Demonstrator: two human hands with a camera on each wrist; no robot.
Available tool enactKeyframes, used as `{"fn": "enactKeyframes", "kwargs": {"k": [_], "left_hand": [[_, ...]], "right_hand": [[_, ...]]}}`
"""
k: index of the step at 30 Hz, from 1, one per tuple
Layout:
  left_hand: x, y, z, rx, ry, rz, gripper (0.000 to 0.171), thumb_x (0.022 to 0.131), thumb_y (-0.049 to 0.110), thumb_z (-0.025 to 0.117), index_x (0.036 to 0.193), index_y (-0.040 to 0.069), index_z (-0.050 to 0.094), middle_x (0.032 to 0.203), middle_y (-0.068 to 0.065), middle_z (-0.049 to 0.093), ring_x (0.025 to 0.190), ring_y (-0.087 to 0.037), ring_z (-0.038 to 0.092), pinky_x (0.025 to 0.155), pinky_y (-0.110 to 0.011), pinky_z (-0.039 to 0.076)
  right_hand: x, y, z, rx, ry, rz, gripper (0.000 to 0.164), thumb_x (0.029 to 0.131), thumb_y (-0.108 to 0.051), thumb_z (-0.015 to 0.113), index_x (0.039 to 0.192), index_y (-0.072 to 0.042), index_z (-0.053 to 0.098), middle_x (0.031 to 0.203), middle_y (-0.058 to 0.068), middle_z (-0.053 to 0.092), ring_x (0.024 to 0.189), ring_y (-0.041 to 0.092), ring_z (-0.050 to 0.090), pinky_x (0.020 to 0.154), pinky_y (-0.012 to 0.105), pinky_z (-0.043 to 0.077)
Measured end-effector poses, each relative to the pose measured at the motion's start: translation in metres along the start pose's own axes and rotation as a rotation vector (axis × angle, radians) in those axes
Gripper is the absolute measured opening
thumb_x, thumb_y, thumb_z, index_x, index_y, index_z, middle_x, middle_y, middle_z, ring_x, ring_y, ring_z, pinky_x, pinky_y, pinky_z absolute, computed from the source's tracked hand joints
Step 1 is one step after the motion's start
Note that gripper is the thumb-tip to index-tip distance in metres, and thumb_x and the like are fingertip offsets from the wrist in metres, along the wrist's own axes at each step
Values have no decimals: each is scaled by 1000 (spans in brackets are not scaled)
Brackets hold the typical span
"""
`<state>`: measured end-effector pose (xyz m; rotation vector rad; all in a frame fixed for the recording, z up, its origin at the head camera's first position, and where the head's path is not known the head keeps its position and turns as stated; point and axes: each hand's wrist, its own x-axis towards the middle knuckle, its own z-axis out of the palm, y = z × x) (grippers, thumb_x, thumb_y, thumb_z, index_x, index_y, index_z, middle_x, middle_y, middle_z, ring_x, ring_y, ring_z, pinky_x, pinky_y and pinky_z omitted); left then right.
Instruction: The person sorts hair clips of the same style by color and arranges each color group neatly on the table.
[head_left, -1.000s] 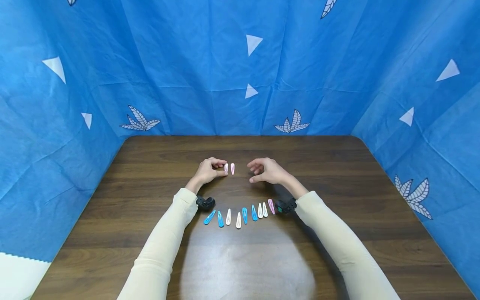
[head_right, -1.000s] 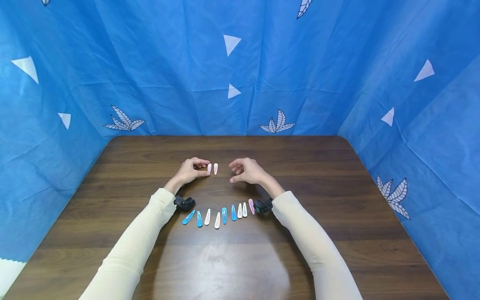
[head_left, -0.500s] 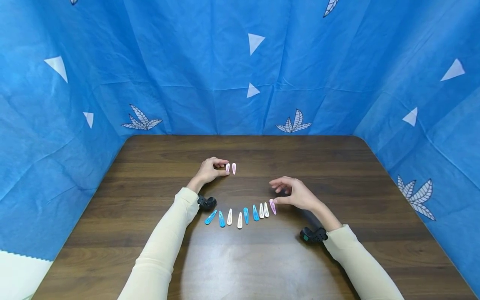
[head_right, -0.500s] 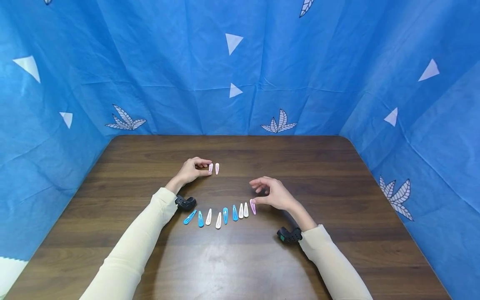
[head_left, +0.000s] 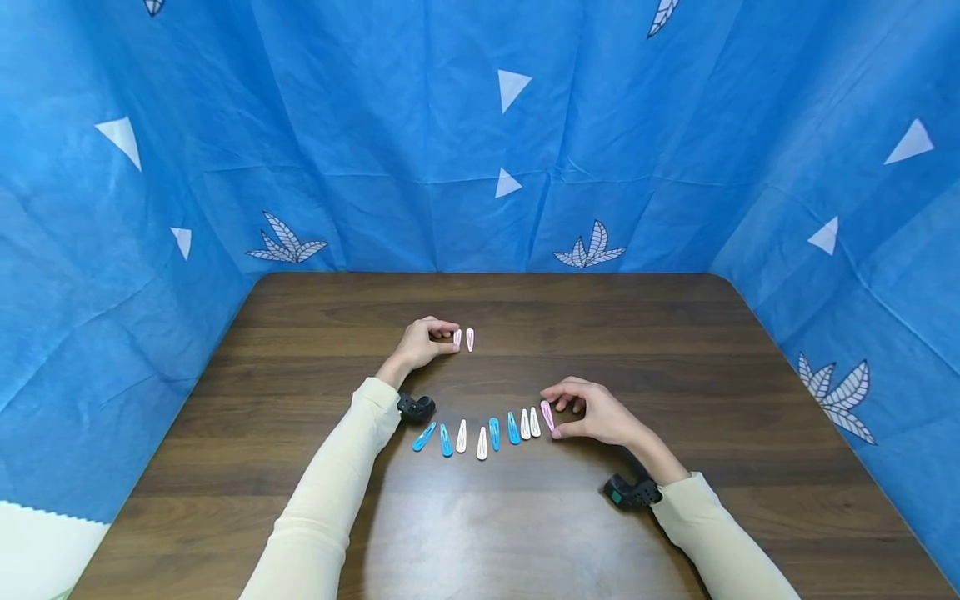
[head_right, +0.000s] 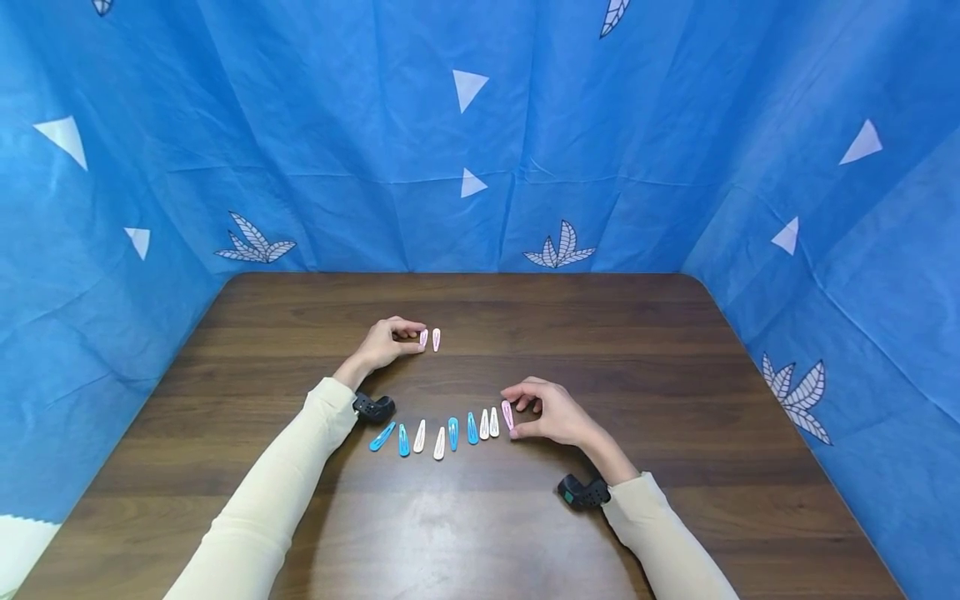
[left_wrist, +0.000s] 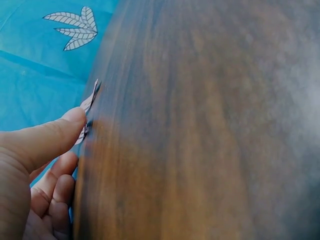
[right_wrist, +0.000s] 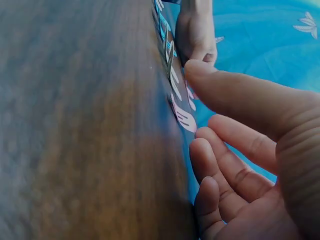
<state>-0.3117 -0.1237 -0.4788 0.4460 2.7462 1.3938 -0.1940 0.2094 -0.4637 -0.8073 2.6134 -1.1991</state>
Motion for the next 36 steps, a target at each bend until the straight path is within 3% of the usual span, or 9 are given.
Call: {"fn": "enactKeyframes", "kwargs": {"k": [10, 18, 36], "left_hand": [[0, -1, 0, 9, 9, 5, 39, 80, 12, 80, 117, 4, 71, 100, -13, 65, 95, -25, 56, 84, -31, 43], [1, -1, 0, -1, 12, 8, 39, 78, 11, 81, 115, 4, 71, 99, -13, 65, 96, -27, 58, 84, -31, 44], [0, 0, 1, -5, 11, 7, 38, 79, 11, 81, 115, 4, 72, 99, -12, 64, 96, -26, 57, 85, -32, 43]], "right_hand": [[-1, 3, 5, -43, 14, -33, 52, 71, -20, 87, 119, -10, 69, 99, -1, 63, 84, 9, 54, 71, 23, 44], [0, 3, 5, -58, 2, 0, 50, 75, -23, 85, 121, -14, 69, 97, -4, 60, 84, 9, 52, 71, 23, 44], [0, 3, 4, -87, -4, -17, 42, 77, -23, 83, 117, -15, 71, 97, -4, 60, 83, 11, 52, 70, 22, 43]]}}
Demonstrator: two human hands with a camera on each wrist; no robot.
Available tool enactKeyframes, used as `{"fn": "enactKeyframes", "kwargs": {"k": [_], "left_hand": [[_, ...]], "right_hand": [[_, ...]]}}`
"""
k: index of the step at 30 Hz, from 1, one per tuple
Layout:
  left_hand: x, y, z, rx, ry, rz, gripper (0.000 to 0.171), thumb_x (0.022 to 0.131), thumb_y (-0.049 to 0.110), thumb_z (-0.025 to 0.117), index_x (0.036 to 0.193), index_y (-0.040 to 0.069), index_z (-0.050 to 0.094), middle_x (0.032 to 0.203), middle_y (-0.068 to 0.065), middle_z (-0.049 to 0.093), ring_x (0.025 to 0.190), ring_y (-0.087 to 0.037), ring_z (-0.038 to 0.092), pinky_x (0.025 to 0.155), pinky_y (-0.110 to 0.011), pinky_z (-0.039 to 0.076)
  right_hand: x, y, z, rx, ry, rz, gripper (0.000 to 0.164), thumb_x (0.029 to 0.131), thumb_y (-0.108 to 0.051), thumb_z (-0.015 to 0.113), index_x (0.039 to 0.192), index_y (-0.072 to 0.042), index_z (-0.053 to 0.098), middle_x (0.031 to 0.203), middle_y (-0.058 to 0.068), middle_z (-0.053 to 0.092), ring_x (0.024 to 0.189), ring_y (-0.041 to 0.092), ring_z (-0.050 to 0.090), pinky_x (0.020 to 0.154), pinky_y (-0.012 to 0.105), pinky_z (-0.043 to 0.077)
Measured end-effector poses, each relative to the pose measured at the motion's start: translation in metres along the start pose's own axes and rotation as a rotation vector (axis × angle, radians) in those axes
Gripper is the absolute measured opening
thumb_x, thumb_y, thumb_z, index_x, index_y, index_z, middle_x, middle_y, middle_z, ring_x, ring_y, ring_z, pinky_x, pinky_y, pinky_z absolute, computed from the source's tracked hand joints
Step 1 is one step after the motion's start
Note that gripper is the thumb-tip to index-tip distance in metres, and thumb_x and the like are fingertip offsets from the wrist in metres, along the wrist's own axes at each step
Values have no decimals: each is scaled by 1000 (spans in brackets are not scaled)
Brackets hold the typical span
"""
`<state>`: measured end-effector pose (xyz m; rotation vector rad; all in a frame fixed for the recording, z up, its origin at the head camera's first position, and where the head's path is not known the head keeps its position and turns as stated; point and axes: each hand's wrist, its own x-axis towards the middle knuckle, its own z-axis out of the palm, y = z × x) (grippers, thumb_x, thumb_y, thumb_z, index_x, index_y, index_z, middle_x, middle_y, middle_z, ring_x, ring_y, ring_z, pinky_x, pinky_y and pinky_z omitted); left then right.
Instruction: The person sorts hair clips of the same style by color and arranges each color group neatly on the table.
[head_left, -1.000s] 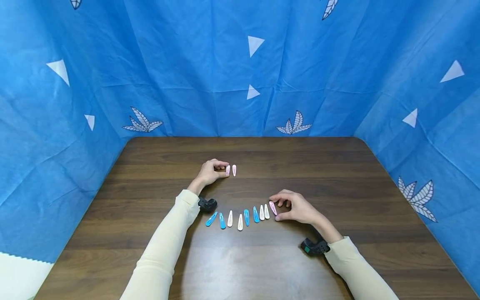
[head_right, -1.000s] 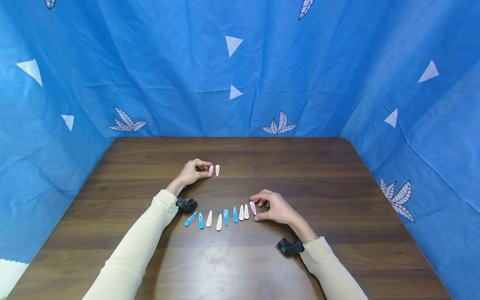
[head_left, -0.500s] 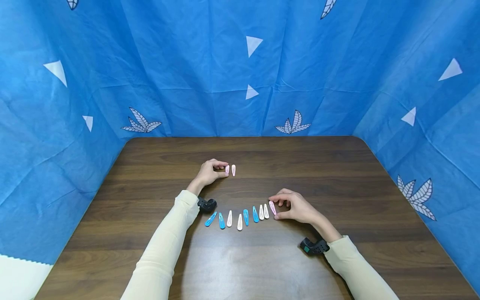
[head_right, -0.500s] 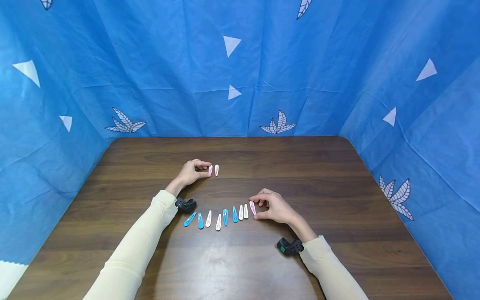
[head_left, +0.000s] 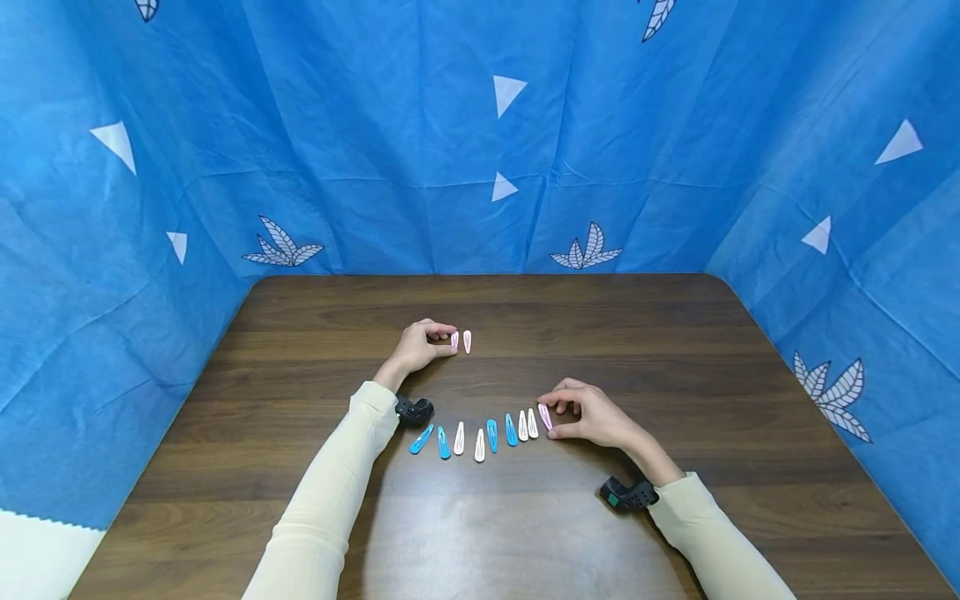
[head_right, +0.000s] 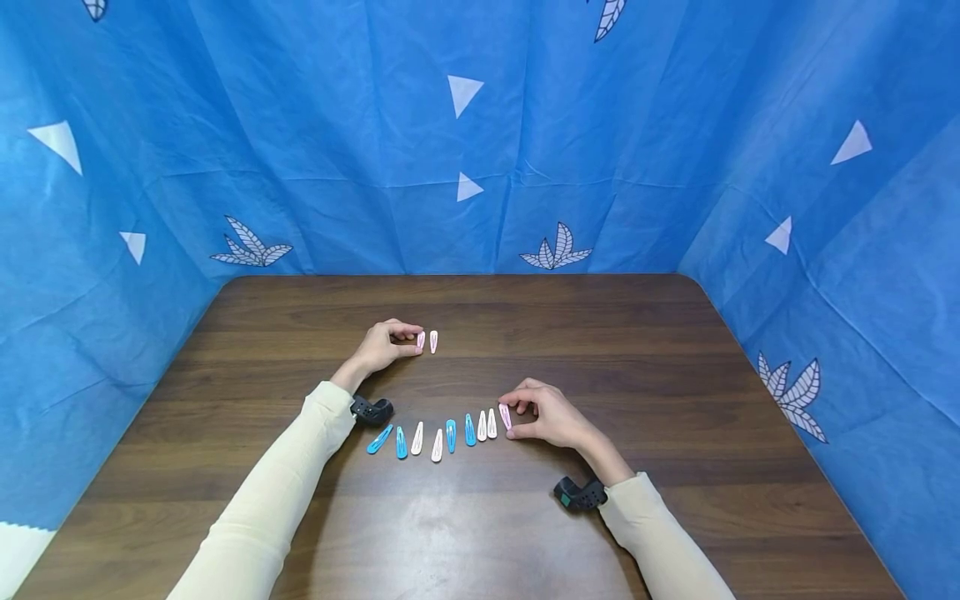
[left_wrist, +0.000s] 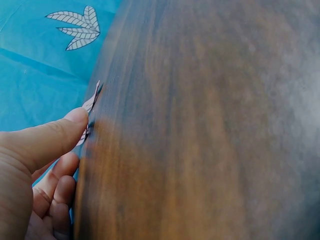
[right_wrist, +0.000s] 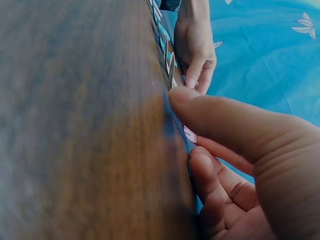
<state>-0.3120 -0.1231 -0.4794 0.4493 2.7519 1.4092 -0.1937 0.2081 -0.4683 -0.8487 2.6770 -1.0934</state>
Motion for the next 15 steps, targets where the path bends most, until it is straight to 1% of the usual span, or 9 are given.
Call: {"fn": "enactKeyframes", "kwargs": {"k": [3, 8, 11, 15], "left_hand": [[0, 0, 0, 5, 0, 4, 38, 79, 12, 81, 115, 4, 72, 99, -12, 64, 96, -26, 57, 85, -32, 44], [0, 0, 0, 3, -1, -1, 39, 79, 11, 81, 115, 4, 72, 99, -12, 64, 96, -26, 57, 85, -31, 43], [-1, 0, 0, 5, -1, -5, 38, 79, 11, 81, 115, 4, 72, 99, -12, 64, 96, -26, 57, 85, -32, 44], [0, 1, 1, 6, 1, -4, 38, 79, 11, 81, 115, 4, 72, 100, -13, 64, 97, -27, 57, 87, -34, 44]], "right_hand": [[1, -1, -2, 4, 5, -5, 41, 78, -23, 83, 116, -15, 71, 96, -4, 62, 83, 11, 54, 69, 22, 44], [9, -4, -7, 5, 28, -33, 41, 77, -21, 83, 115, -9, 71, 96, 1, 65, 84, 14, 57, 67, 24, 45], [19, -10, -12, -5, 49, -30, 43, 77, -18, 84, 115, -5, 70, 96, 3, 66, 84, 16, 58, 66, 25, 46], [39, -20, -19, -32, 84, -3, 44, 76, -17, 84, 116, -5, 69, 97, 4, 67, 85, 17, 59, 66, 25, 46]]}}
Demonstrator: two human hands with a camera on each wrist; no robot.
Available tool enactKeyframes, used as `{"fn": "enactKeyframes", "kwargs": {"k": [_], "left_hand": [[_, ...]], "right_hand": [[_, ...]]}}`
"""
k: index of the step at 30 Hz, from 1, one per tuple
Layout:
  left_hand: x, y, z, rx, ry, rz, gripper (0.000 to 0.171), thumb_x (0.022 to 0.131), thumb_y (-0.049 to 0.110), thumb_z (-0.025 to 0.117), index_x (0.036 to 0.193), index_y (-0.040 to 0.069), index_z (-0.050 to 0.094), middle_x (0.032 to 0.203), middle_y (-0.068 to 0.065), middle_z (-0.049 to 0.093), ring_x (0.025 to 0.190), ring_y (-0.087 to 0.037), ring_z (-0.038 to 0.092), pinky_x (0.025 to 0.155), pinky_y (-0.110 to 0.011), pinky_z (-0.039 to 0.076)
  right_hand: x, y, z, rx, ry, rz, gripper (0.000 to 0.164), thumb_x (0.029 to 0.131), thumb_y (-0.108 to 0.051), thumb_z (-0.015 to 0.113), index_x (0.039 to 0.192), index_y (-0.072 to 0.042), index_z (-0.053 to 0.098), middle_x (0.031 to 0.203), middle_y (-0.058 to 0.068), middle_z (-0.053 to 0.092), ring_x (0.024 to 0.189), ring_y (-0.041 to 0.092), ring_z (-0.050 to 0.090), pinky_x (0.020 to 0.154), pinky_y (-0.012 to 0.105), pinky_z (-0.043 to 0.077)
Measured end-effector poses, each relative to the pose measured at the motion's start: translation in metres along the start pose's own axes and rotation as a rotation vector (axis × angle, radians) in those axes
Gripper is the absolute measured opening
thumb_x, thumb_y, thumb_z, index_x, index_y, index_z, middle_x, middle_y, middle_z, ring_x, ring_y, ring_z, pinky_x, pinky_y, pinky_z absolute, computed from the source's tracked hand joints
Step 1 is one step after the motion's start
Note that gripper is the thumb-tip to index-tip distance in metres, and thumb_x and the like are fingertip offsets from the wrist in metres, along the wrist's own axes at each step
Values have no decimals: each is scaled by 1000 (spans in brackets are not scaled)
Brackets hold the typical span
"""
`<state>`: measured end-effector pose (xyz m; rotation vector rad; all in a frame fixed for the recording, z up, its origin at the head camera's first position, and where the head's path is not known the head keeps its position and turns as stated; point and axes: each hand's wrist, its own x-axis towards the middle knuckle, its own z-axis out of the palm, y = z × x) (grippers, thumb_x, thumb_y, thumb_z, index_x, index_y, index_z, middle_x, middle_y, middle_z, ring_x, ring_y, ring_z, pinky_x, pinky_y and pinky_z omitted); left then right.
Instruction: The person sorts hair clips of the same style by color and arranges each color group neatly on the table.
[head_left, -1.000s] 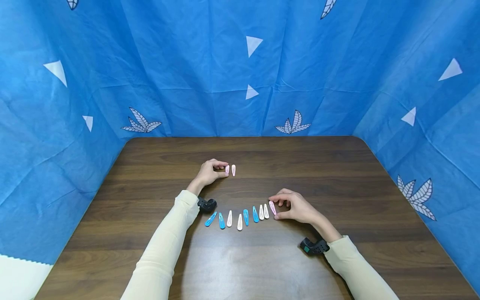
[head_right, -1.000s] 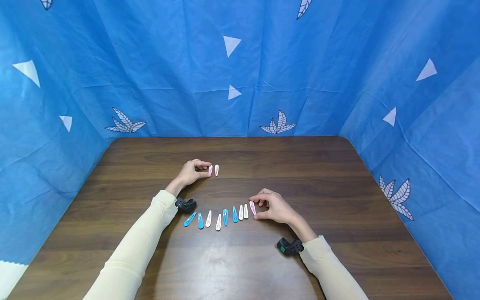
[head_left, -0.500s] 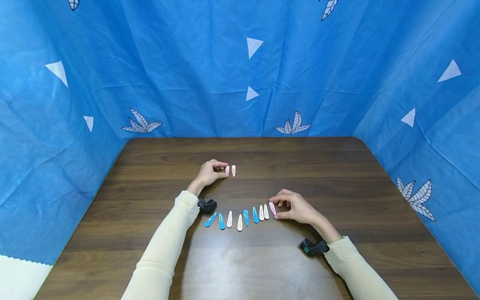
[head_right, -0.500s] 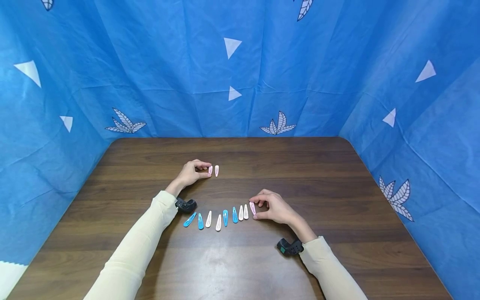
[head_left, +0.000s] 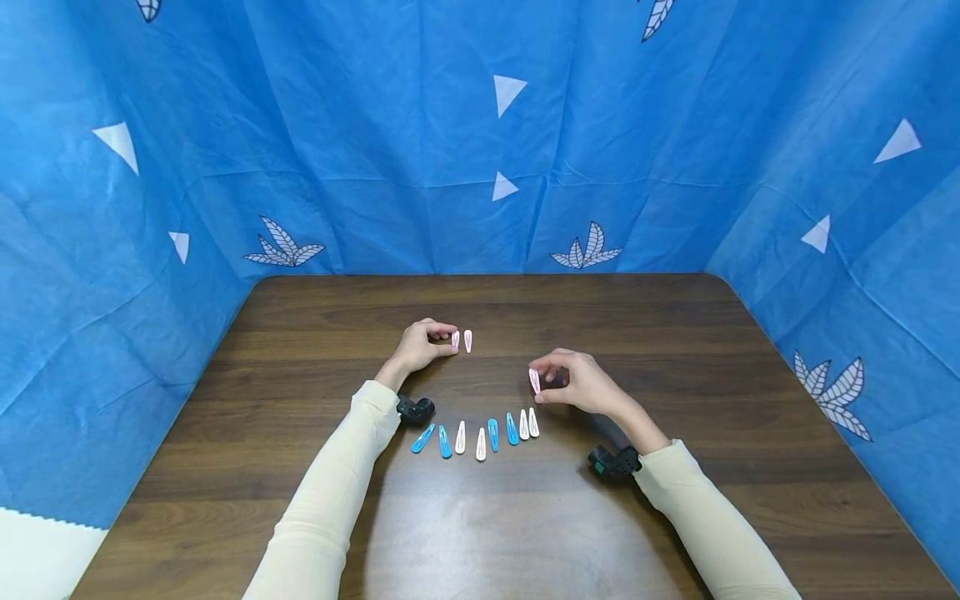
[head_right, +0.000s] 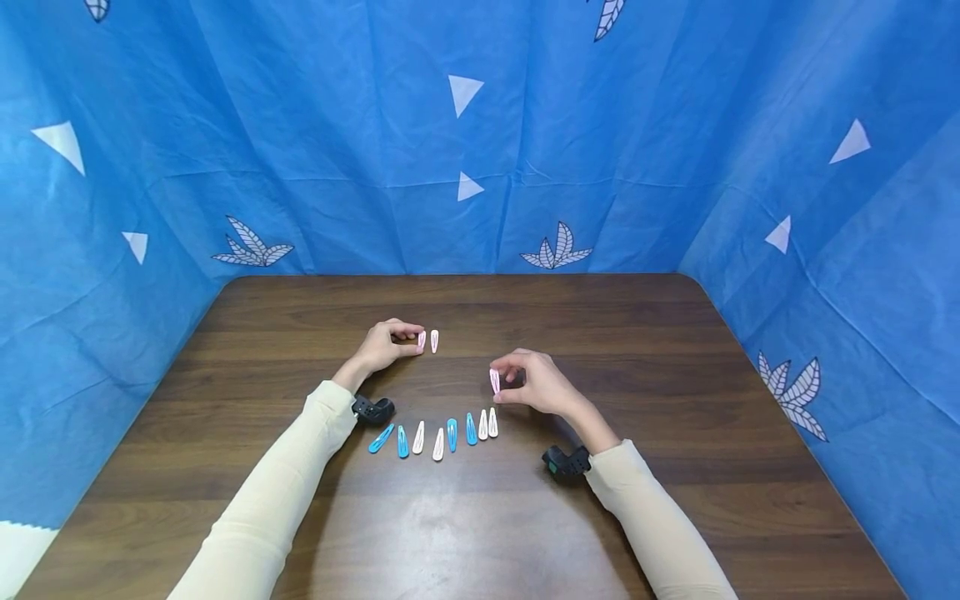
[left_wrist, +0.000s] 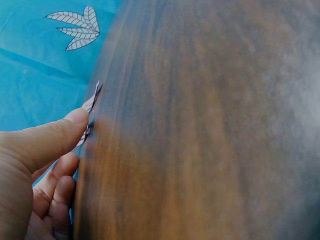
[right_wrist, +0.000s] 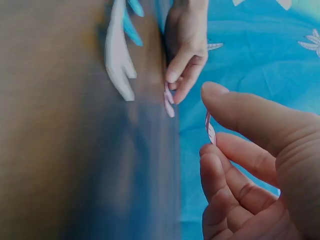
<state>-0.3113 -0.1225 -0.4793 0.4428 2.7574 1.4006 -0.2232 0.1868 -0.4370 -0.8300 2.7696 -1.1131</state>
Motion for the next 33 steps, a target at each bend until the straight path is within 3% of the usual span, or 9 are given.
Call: {"fn": "enactKeyframes", "kwargs": {"k": [9, 18, 24, 33], "left_hand": [[1, -2, 1, -6, -3, 5, 37, 80, 12, 80, 115, 4, 71, 101, -12, 63, 97, -26, 56, 87, -33, 43], [0, -1, 1, -9, 4, 6, 37, 79, 12, 81, 115, 4, 72, 100, -12, 64, 97, -26, 56, 87, -34, 44], [-1, -2, 1, -10, 8, 3, 38, 79, 12, 81, 115, 5, 72, 100, -12, 64, 97, -26, 56, 86, -33, 44], [0, 0, 1, -10, 12, 9, 39, 79, 12, 81, 116, 4, 72, 100, -13, 64, 97, -27, 57, 85, -32, 43]], "right_hand": [[56, -13, -1, 15, 61, 58, 45, 76, -16, 84, 117, -3, 69, 108, 11, 68, 89, 24, 61, 80, 42, 52], [100, -13, 14, 52, 35, 153, 45, 78, -17, 83, 118, -2, 68, 107, 12, 69, 92, 23, 62, 82, 35, 51], [116, -4, 28, 51, 4, 211, 44, 78, -17, 82, 117, -1, 68, 104, 12, 69, 91, 21, 63, 82, 32, 52], [125, 3, 40, 35, -47, 268, 44, 79, -19, 83, 116, -2, 68, 105, 11, 69, 91, 20, 60, 80, 29, 51]]}}
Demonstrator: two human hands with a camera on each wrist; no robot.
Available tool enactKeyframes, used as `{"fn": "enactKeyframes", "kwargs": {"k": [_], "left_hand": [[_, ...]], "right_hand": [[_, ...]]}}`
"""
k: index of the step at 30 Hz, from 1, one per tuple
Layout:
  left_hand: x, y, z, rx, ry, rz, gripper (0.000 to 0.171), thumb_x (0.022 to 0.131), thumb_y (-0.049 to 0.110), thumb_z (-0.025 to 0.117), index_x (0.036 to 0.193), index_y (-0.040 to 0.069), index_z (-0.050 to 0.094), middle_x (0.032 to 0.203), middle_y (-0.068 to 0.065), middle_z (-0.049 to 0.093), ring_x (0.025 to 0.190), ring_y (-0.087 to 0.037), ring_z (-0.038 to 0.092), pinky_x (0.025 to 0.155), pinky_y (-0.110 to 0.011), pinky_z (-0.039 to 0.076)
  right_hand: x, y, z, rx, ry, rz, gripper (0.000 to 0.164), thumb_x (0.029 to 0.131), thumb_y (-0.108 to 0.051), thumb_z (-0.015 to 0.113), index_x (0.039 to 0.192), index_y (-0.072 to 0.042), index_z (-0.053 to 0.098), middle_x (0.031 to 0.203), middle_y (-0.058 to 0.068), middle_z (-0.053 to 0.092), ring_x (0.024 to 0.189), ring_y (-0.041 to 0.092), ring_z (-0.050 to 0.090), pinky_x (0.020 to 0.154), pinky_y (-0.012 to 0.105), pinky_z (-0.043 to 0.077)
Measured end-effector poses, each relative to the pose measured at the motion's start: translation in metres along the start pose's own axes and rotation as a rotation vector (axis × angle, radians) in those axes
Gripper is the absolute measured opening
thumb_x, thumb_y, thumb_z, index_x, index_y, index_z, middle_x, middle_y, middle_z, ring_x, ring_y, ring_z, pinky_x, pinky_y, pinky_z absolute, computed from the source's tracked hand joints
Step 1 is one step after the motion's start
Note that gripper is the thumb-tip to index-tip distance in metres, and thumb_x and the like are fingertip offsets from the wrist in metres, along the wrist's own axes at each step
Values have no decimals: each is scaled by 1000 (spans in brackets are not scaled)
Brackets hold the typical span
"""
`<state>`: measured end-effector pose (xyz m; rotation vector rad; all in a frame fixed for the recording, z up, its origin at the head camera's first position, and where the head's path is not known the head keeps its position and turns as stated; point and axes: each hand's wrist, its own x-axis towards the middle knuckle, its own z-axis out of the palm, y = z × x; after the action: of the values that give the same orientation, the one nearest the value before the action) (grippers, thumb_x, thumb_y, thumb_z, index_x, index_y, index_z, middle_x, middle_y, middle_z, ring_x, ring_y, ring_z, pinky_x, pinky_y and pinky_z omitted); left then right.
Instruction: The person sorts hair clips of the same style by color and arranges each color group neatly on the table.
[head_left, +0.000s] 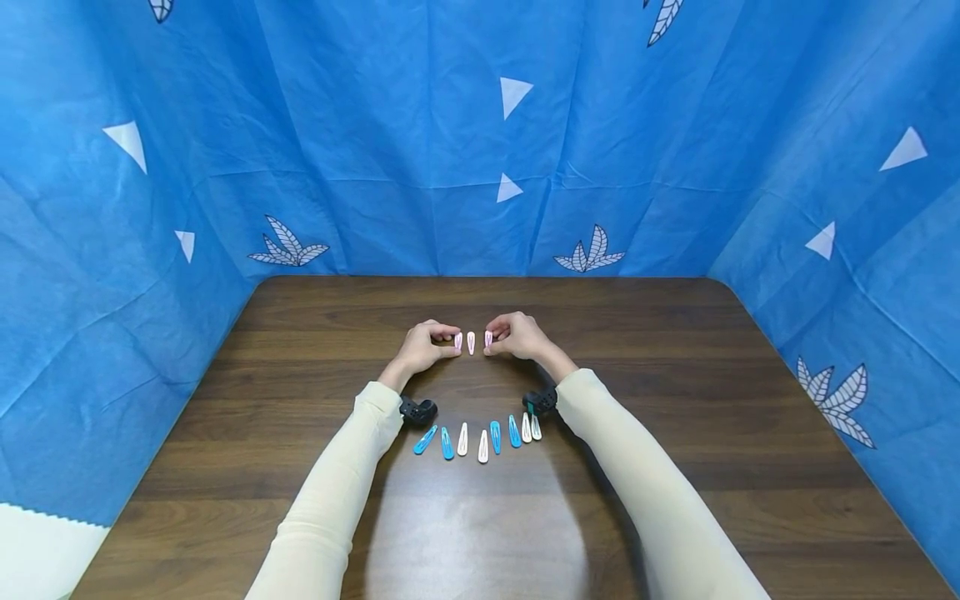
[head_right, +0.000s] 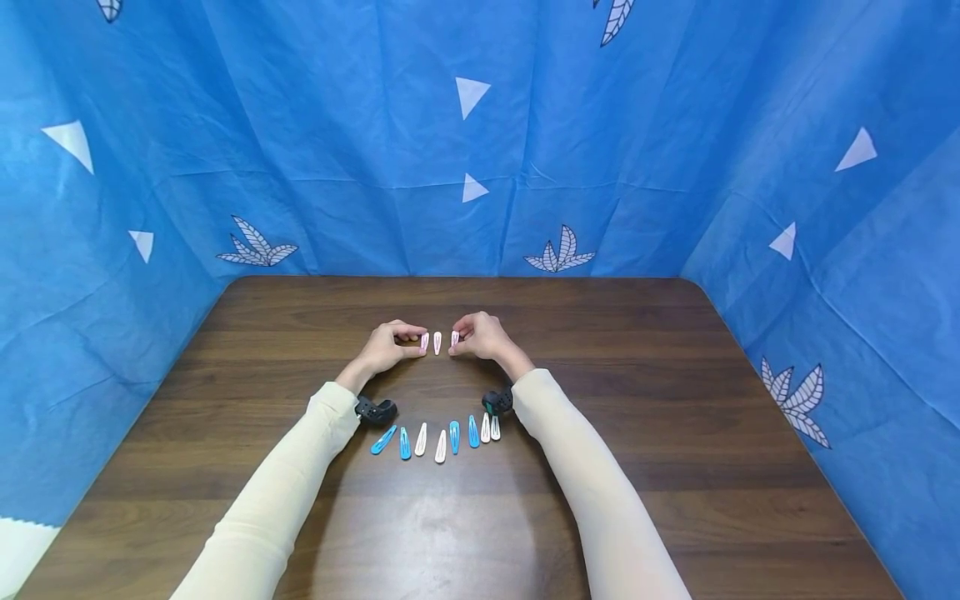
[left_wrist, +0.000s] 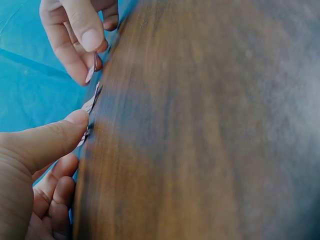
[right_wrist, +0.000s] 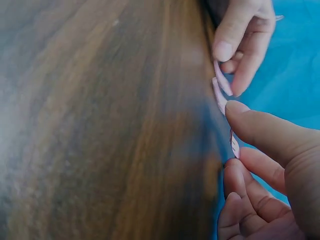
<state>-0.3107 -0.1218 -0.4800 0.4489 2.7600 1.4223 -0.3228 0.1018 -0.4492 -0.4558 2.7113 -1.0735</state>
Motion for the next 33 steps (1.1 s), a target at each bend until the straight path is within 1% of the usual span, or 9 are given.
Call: {"fn": "enactKeyframes", "kwargs": {"k": [3, 8, 16, 19, 26, 33], "left_hand": [[2, -1, 0, 5, 0, -5, 39, 79, 12, 81, 116, 5, 72, 99, -12, 64, 97, -26, 57, 84, -30, 42], [2, -1, 0, 0, 1, -13, 39, 79, 12, 81, 116, 5, 71, 100, -13, 64, 97, -26, 56, 85, -31, 42], [0, -2, 0, -2, 1, -16, 39, 79, 12, 81, 115, 4, 71, 99, -13, 64, 96, -26, 56, 85, -32, 43], [1, -2, 0, 7, 2, -11, 39, 79, 12, 81, 116, 4, 71, 99, -13, 64, 96, -26, 56, 84, -32, 43], [0, -2, 0, 1, -7, -44, 39, 79, 13, 81, 116, 5, 71, 100, -11, 64, 96, -24, 56, 84, -30, 43], [1, -1, 1, -16, 8, -21, 41, 77, 13, 82, 116, 4, 71, 98, -13, 65, 94, -26, 57, 81, -29, 42]], "right_hand": [[3, 1, 1, 4, -9, 0, 43, 78, -19, 83, 114, -3, 69, 103, 10, 68, 90, 19, 59, 77, 27, 49], [5, 1, 3, 5, -4, -13, 41, 76, -19, 84, 112, -4, 70, 97, 8, 66, 87, 18, 57, 74, 26, 46], [6, 2, 8, -4, -8, -2, 41, 75, -19, 85, 111, -5, 70, 96, 8, 65, 87, 18, 55, 74, 25, 45], [6, 2, 9, -18, -1, -9, 41, 74, -18, 86, 110, -5, 71, 95, 8, 65, 86, 17, 55, 74, 25, 45], [4, 2, 10, -33, -3, -38, 44, 72, -18, 87, 110, -5, 70, 94, 8, 64, 83, 16, 55, 73, 24, 45], [3, 4, 8, -30, -7, -37, 48, 72, -18, 87, 115, -5, 68, 97, 9, 64, 87, 18, 55, 75, 27, 45]]}}
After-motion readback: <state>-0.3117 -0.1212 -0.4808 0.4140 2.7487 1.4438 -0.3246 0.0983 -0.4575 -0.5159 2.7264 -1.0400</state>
